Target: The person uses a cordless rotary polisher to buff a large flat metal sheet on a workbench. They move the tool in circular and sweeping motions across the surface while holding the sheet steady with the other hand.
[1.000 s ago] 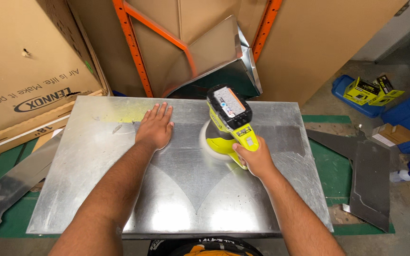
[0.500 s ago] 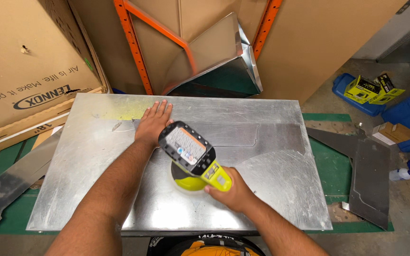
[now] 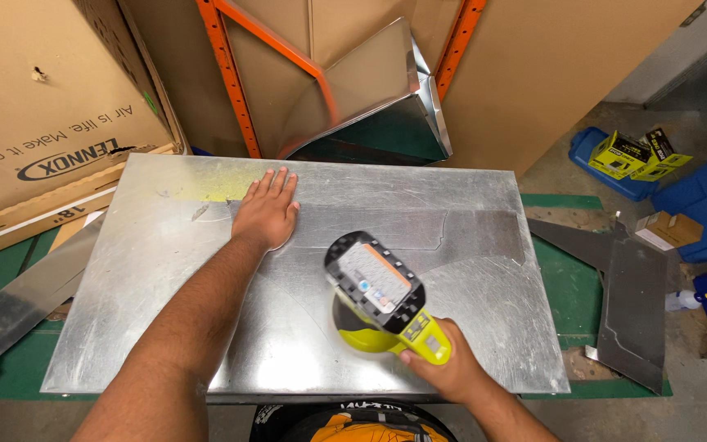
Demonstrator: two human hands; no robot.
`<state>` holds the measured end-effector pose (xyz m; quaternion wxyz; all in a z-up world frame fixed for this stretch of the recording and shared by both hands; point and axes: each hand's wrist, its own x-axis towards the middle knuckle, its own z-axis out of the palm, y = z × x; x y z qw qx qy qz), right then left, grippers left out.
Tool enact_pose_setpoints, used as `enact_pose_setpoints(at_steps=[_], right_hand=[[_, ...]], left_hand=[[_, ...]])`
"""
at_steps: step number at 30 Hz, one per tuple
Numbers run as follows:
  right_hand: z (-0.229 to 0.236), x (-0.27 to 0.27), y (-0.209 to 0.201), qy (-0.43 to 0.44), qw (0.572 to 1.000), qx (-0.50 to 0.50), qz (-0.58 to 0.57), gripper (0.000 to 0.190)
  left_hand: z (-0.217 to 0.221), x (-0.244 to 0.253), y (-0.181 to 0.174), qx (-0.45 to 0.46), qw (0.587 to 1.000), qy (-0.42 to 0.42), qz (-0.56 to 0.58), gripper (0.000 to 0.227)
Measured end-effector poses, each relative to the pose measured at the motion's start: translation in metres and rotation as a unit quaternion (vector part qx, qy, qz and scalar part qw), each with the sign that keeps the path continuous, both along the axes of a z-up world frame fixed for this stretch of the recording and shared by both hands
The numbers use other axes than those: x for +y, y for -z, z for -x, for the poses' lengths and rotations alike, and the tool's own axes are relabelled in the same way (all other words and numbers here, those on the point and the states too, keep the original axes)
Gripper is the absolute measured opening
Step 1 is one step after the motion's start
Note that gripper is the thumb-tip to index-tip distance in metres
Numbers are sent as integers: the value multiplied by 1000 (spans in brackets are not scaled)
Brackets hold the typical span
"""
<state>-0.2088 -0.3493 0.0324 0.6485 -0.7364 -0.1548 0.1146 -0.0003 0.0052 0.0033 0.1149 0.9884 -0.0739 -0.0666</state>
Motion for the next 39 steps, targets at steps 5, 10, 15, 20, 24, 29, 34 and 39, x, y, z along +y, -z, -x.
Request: enact_pose_setpoints(at_steps=[5, 10, 15, 20, 24, 29, 34, 39], right_hand=[[-8, -26, 18, 96, 994, 52, 14, 18], [-36, -20, 7, 165, 986, 19, 30, 20], [-73, -6, 4, 213, 977, 25, -21, 23], [-102, 13, -8, 226, 972, 24, -56, 23], [-115, 23, 2, 219, 975, 27, -37, 21], [-112, 46, 0, 216, 976, 37, -8, 26], [-101, 74, -21, 231, 972, 51, -5, 26], [-99, 85, -22, 221, 974, 53, -1, 26]], left_hand=[[-1, 1, 6, -6, 1000, 9, -5, 66], [-1, 0, 2, 9, 999, 6, -49, 66], [-1, 0, 3, 13, 996, 2, -93, 66], [3, -2, -3, 16, 996, -1, -84, 65], [0, 1, 8, -10, 998, 3, -54, 66], [21, 0, -12, -127, 989, 41, 68, 61], [32, 4, -1, -266, 951, 109, 111, 56], [74, -27, -15, -223, 913, 41, 339, 44]])
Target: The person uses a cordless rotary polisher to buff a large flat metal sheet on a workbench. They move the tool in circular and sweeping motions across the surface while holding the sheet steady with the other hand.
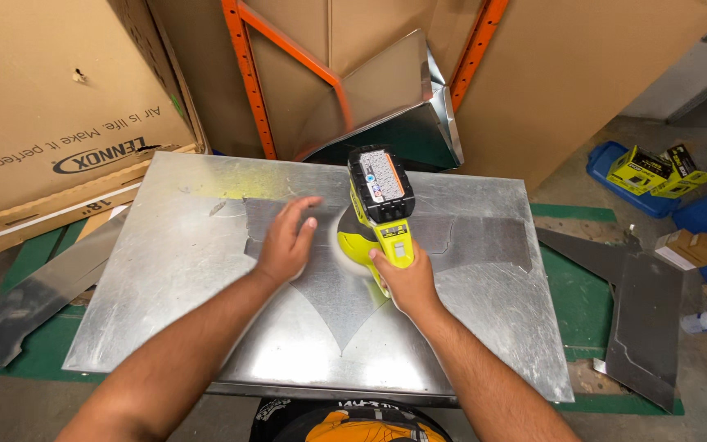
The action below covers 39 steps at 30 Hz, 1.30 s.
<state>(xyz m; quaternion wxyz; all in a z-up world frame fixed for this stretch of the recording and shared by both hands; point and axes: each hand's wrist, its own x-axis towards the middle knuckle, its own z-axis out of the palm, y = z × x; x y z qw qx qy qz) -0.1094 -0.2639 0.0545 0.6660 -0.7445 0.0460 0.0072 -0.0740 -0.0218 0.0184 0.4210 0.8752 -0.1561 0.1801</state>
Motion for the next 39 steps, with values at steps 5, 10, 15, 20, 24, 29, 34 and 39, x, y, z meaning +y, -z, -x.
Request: enact_pose_setpoints(at_steps=[5, 10, 15, 20, 24, 29, 34, 39], right_hand=[[6, 13, 2, -10, 999, 9, 37, 30], [5, 16, -4, -29, 999, 23, 24, 28], [8, 22, -14, -46, 998, 27, 25, 29], [14, 28, -36, -63, 991, 37, 112, 32], [24, 37, -63, -87, 992, 15, 92, 29], [36, 52, -96, -156, 921, 116, 339, 69], [34, 45, -104, -243, 865, 3, 439, 58], [37, 22, -119, -357, 826, -83, 429, 61]], left_hand=[[39, -33, -52, 226, 756, 70, 610, 82], [50, -23, -51, 302, 625, 98, 713, 88], [62, -32, -62, 322, 589, 100, 734, 90], [65, -39, -49, 356, 675, 89, 640, 87], [67, -45, -46, 370, 683, 74, 626, 79], [83, -54, -85, 394, 788, 56, 470, 61], [72, -56, -65, 347, 807, 21, 478, 47], [73, -48, -57, 333, 805, -26, 490, 49]])
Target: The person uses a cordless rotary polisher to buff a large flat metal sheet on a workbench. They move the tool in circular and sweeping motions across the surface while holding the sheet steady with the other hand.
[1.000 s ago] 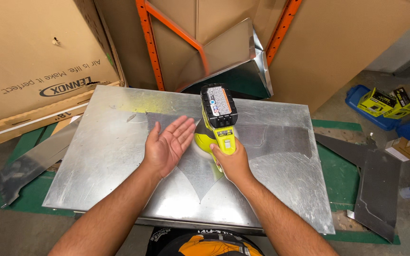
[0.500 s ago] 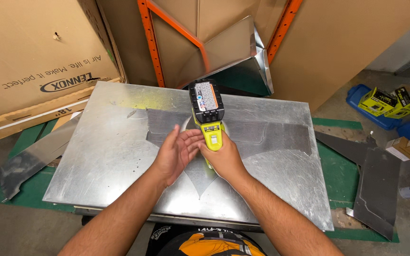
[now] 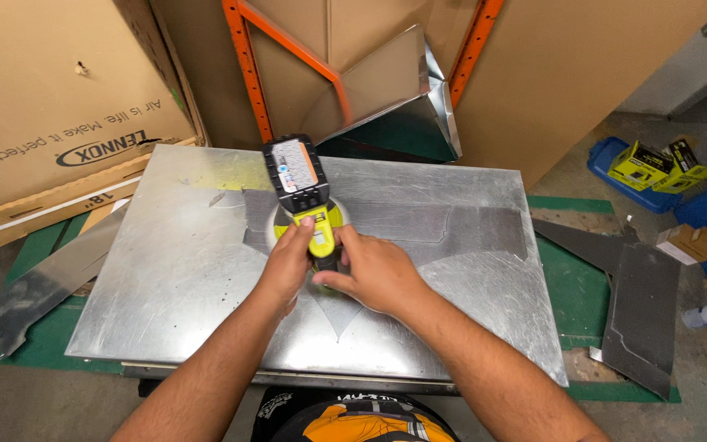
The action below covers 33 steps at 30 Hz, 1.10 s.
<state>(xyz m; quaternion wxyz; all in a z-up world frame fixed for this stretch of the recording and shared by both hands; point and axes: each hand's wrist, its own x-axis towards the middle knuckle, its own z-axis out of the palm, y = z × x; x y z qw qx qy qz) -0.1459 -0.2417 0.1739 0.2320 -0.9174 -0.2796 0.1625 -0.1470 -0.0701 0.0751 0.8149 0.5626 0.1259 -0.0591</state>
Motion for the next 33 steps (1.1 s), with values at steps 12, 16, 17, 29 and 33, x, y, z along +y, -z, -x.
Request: enact_pose_setpoints(at_steps=[12, 16, 17, 29, 33], right_hand=[[-143, -170, 132, 247, 940, -162, 169, 53], [-148, -183, 141, 251, 932, -141, 221, 73], [-151, -186, 146, 258, 933, -138, 212, 76], [-175, -210, 186, 210, 937, -122, 252, 68], [-165, -206, 171, 214, 940, -125, 233, 67]], left_hand=[[-1, 13, 16, -62, 998, -17, -6, 62], [-3, 1, 11, -73, 997, 36, -2, 66], [-3, -4, 5, -90, 995, 52, 5, 65], [-21, -69, 12, -93, 992, 70, 37, 57], [-35, -91, 13, -106, 991, 79, 33, 58]])
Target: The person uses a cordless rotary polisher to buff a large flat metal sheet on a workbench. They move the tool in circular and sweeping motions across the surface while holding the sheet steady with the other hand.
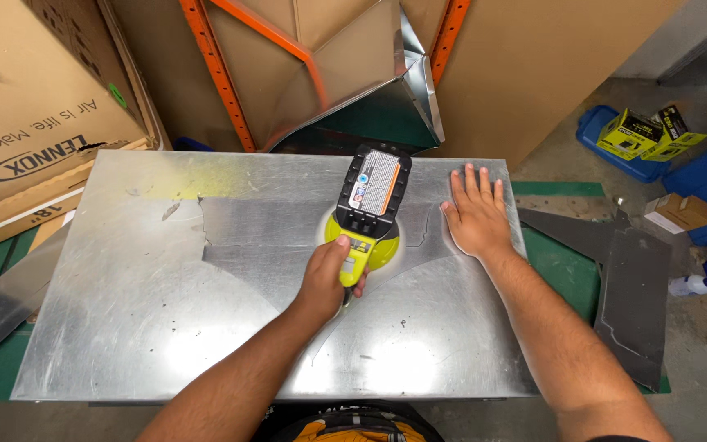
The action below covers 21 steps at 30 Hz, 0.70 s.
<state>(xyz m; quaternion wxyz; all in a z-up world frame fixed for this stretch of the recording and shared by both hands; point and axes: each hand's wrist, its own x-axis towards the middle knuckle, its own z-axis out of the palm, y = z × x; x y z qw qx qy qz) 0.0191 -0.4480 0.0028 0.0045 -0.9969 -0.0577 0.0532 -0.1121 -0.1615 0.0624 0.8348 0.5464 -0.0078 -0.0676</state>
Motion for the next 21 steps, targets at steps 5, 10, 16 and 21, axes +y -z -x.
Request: enact_pose_setpoints(at_steps=[5, 10, 16, 21], right_hand=[[0, -2, -1, -9, 999, -12, -36, 66], [-2, -4, 3, -8, 999, -18, -44, 67], [-5, -8, 14, -10, 998, -37, -48, 67], [-10, -7, 13, -7, 998, -35, -44, 66]], left_hand=[[-21, -19, -7, -19, 1000, 1, -9, 58], [-39, -39, -11, -39, 999, 12, -8, 54], [-46, -55, -11, -55, 998, 20, -23, 54], [-25, -43, -8, -56, 998, 25, -23, 52]])
